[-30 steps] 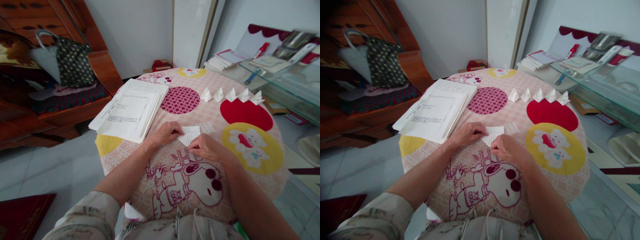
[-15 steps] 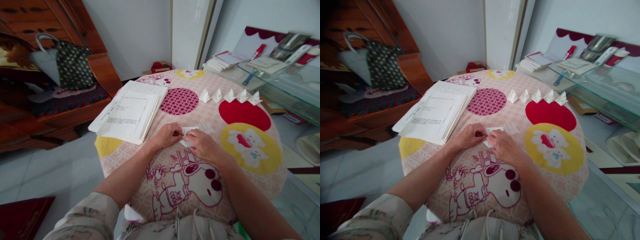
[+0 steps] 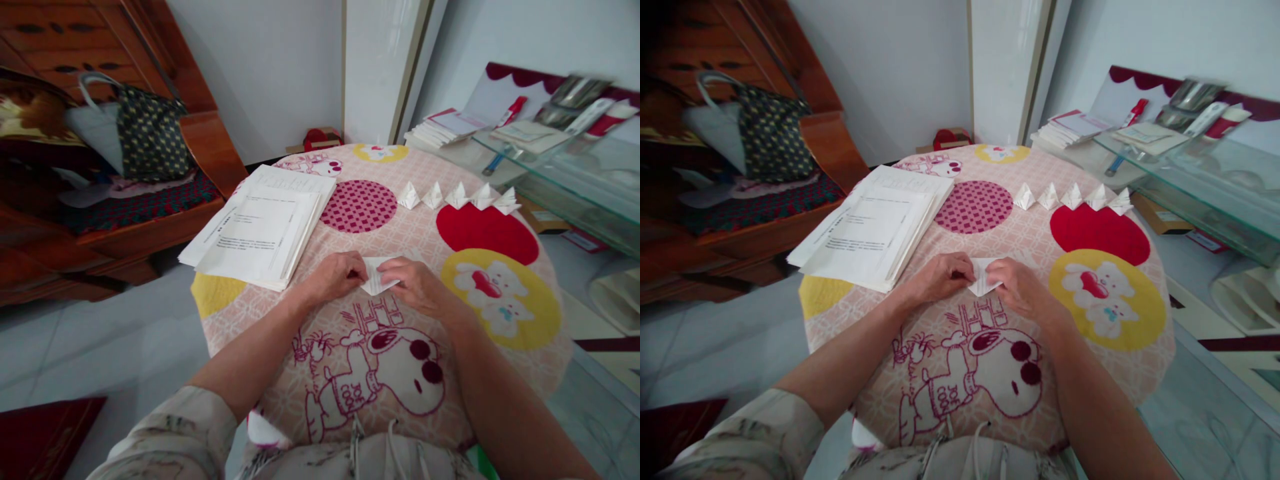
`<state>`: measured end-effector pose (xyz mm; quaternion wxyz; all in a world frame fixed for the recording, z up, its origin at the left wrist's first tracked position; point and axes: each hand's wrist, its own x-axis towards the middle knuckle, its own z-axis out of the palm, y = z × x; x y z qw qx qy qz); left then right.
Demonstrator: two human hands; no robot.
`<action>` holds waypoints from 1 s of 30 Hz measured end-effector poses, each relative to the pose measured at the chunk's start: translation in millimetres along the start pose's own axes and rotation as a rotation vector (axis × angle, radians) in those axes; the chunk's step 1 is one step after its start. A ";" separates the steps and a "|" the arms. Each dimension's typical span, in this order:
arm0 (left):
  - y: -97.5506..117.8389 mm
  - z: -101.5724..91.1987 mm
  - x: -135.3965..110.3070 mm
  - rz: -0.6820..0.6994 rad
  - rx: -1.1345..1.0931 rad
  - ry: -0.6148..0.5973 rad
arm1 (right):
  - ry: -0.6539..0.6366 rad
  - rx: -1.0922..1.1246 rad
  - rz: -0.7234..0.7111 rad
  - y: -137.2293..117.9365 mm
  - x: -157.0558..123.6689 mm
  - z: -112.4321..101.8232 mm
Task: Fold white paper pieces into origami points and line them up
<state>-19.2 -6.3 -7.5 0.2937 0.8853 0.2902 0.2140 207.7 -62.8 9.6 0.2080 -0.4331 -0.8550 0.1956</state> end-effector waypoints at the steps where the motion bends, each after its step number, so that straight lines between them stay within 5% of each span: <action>1: 3.1 -1.0 -2.0 0.016 0.033 -0.016 | 0.016 0.076 0.006 4.9 0.1 -2.8; 8: 19.3 -3.5 -24.5 0.165 0.222 -0.092 | 0.095 0.295 0.084 17.8 1.5 -7.9; 30: 16.7 -7.8 -29.6 0.213 0.102 -0.133 | 0.236 0.103 0.072 10.2 25.8 22.3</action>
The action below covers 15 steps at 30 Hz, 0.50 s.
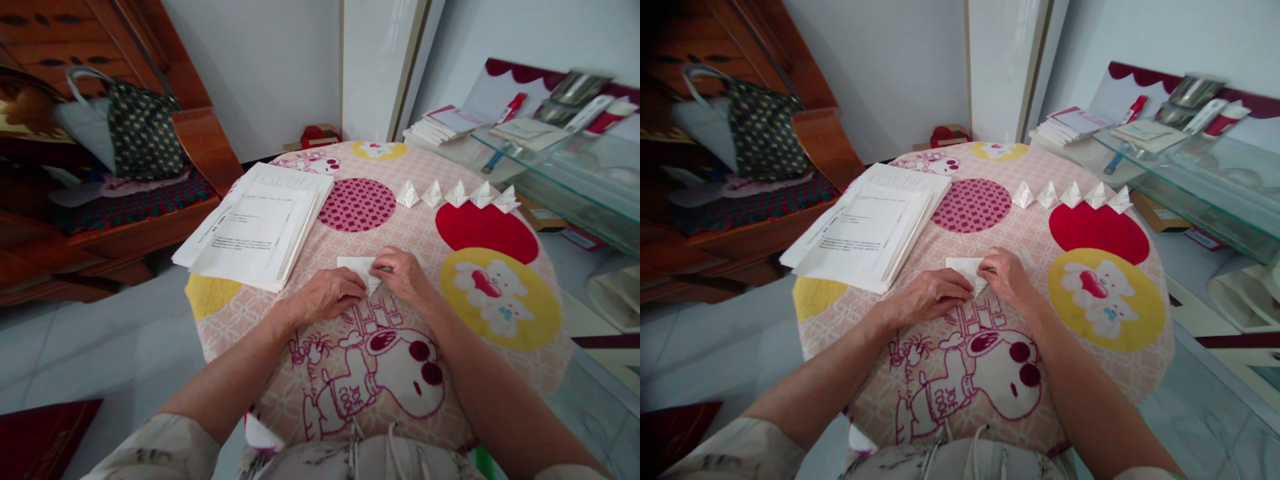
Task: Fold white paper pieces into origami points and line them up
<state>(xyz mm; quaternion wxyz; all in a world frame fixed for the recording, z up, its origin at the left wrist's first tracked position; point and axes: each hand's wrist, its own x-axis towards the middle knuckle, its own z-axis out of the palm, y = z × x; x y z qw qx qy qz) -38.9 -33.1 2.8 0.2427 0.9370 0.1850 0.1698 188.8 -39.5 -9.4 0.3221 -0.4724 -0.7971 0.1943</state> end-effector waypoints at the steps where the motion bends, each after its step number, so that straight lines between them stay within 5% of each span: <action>1: 0.4 -0.6 0.0 -0.016 -0.005 -0.001 | 0.001 -0.001 0.001 -0.5 0.1 -0.2; 15: 7.6 -1.5 0.2 -0.015 0.178 -0.099 | 0.000 0.004 0.044 -1.6 2.0 -0.3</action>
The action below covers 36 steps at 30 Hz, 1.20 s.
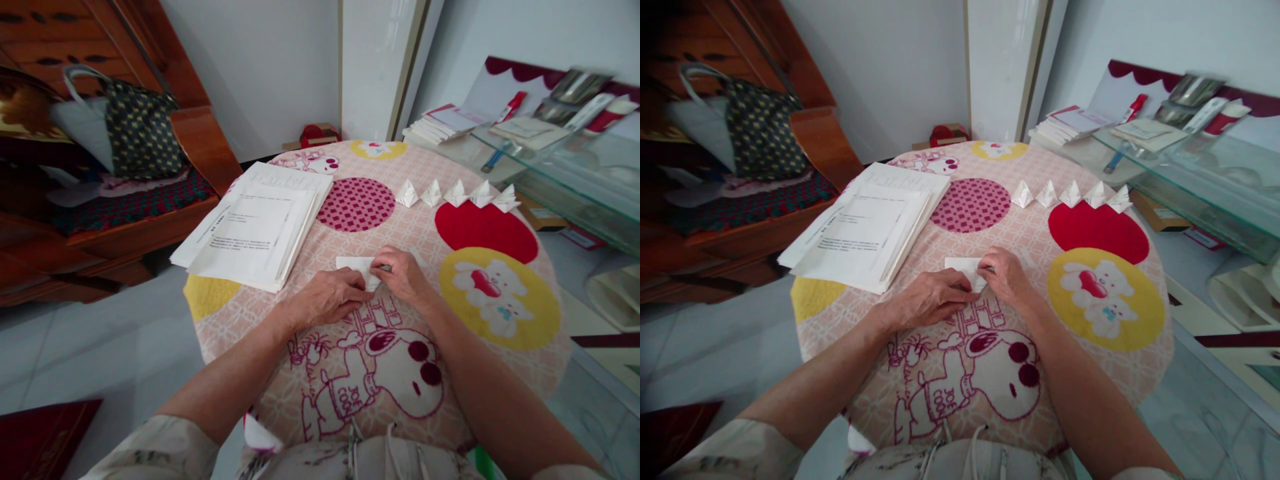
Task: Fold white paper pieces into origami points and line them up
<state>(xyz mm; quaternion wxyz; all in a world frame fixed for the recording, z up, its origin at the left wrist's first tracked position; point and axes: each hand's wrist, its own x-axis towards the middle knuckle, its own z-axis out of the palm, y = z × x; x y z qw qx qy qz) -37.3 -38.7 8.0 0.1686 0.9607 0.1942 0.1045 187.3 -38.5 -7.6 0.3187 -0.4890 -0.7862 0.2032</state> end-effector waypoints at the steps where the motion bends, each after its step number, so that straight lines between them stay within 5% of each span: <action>1: -0.1 0.2 0.0 -0.001 0.005 -0.001 | 0.001 -0.006 0.003 -0.3 0.3 0.0; 36: -3.1 -0.7 0.4 0.044 0.015 0.006 | 0.133 -0.037 0.075 0.3 1.4 20.0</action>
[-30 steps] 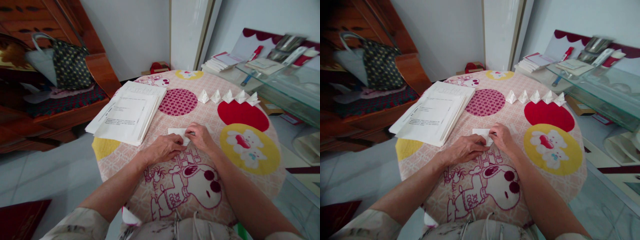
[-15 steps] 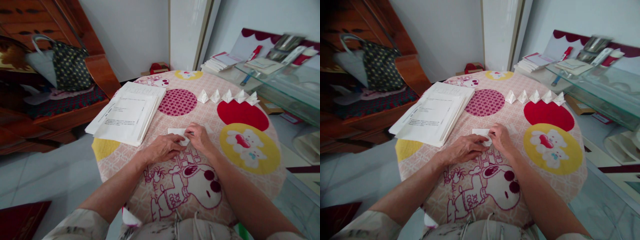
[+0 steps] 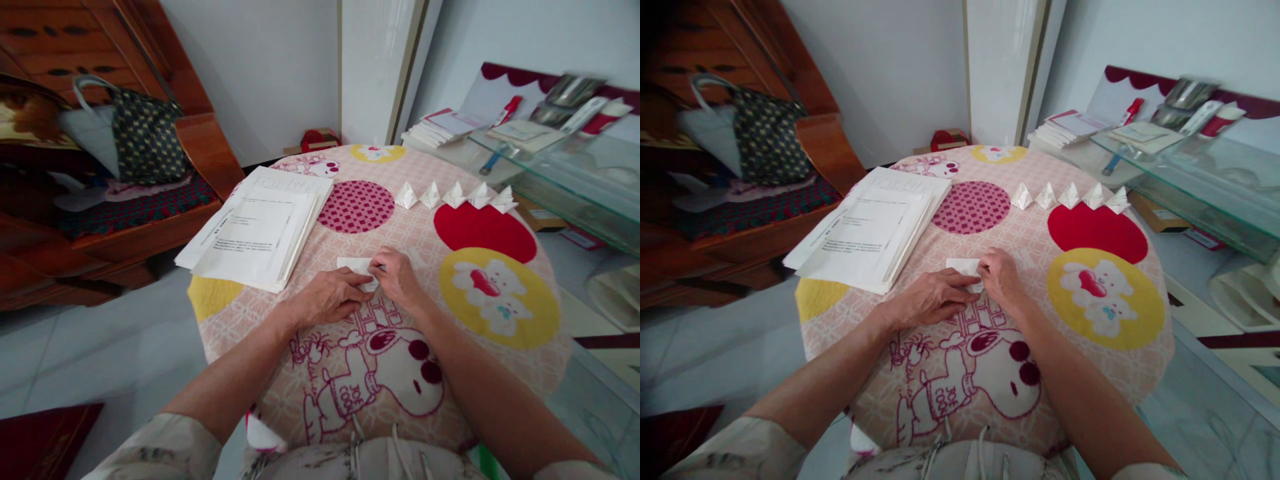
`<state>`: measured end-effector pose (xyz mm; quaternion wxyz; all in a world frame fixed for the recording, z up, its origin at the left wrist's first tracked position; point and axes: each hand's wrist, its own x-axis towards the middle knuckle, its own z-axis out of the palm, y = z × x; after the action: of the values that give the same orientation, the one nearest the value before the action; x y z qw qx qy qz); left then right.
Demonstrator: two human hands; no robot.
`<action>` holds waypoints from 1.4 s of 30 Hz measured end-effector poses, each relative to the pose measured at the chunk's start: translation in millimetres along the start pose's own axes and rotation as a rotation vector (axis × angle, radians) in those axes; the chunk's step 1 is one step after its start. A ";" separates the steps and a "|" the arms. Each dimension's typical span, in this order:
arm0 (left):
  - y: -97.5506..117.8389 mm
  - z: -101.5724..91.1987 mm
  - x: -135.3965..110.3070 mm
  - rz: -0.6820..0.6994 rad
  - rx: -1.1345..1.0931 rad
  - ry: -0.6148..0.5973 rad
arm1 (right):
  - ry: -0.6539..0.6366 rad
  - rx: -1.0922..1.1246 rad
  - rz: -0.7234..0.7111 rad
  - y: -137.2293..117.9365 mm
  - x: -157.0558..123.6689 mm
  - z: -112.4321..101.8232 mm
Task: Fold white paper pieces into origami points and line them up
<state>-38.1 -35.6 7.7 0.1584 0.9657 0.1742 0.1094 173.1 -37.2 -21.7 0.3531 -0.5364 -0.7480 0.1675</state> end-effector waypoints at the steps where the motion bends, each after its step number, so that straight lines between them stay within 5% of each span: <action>1: 0.1 -0.2 0.4 0.000 -0.003 -0.008 | 0.003 -0.005 0.002 -0.3 0.3 0.8; 12: -1.3 0.4 1.0 -0.036 -0.040 -0.035 | 0.233 0.099 0.043 5.5 -1.5 -26.8; 18: 1.0 -2.6 2.1 -0.038 -0.053 -0.029 | -0.205 -0.090 0.192 -12.6 -13.5 -28.8; 25: 0.9 -2.0 3.0 -0.034 -0.066 -0.032 | -0.310 -0.211 0.273 -24.6 -8.2 -28.4; 34: -1.5 0.8 2.7 -0.051 -0.050 -0.026 | -0.239 -0.259 0.245 -4.5 -0.2 -38.8; 42: -2.2 -0.1 2.4 -0.065 -0.020 -0.042 | -0.016 -0.299 0.317 11.0 -1.0 -41.7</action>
<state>-36.7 -32.7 7.4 0.1753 0.9599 0.2011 0.0859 210.3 -39.5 0.0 0.2329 -0.6923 -0.6736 0.1125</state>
